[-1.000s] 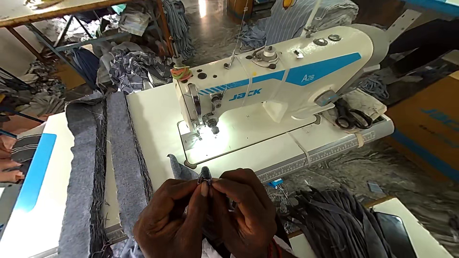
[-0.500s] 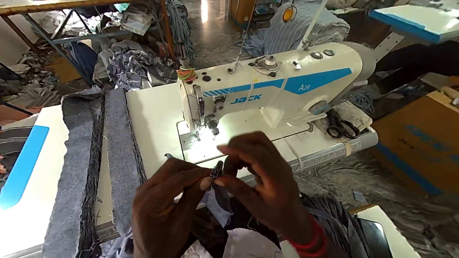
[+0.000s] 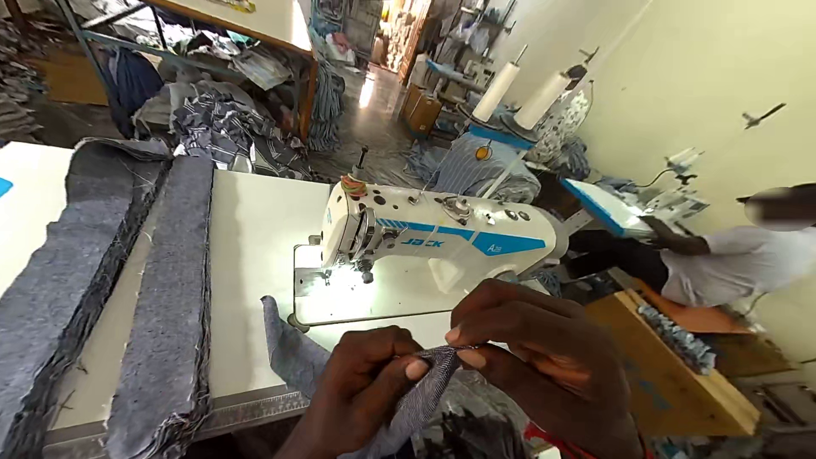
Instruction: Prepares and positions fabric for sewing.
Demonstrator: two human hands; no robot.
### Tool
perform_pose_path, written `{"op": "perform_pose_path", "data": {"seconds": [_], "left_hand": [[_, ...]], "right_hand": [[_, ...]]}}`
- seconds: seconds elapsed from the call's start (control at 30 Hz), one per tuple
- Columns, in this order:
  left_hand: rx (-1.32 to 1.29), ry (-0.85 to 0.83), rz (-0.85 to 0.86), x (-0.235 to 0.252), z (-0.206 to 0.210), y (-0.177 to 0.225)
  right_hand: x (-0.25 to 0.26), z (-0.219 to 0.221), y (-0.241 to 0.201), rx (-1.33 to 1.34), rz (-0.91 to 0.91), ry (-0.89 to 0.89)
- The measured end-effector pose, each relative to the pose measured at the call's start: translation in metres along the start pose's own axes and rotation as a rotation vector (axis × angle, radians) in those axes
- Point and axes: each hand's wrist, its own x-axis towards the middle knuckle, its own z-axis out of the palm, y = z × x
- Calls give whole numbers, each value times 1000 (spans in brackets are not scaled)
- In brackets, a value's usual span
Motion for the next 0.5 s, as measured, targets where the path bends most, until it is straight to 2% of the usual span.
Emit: {"op": "perform_pose_path", "data": {"seconds": [0.1,0.13,0.2,0.5], "left_hand": [[490,193,217,-7,0,1],[650,221,283,-10,-1,3],[780,212,350,-15,-4,6],[419,53,36,-18,-21,16]], "right_hand": [[-3,1,-1,-48,16,35],[-4,3,-1,-50,28,41],[-4,7,2,-34,44,31],[0,0,7,-11,38,-16]]}}
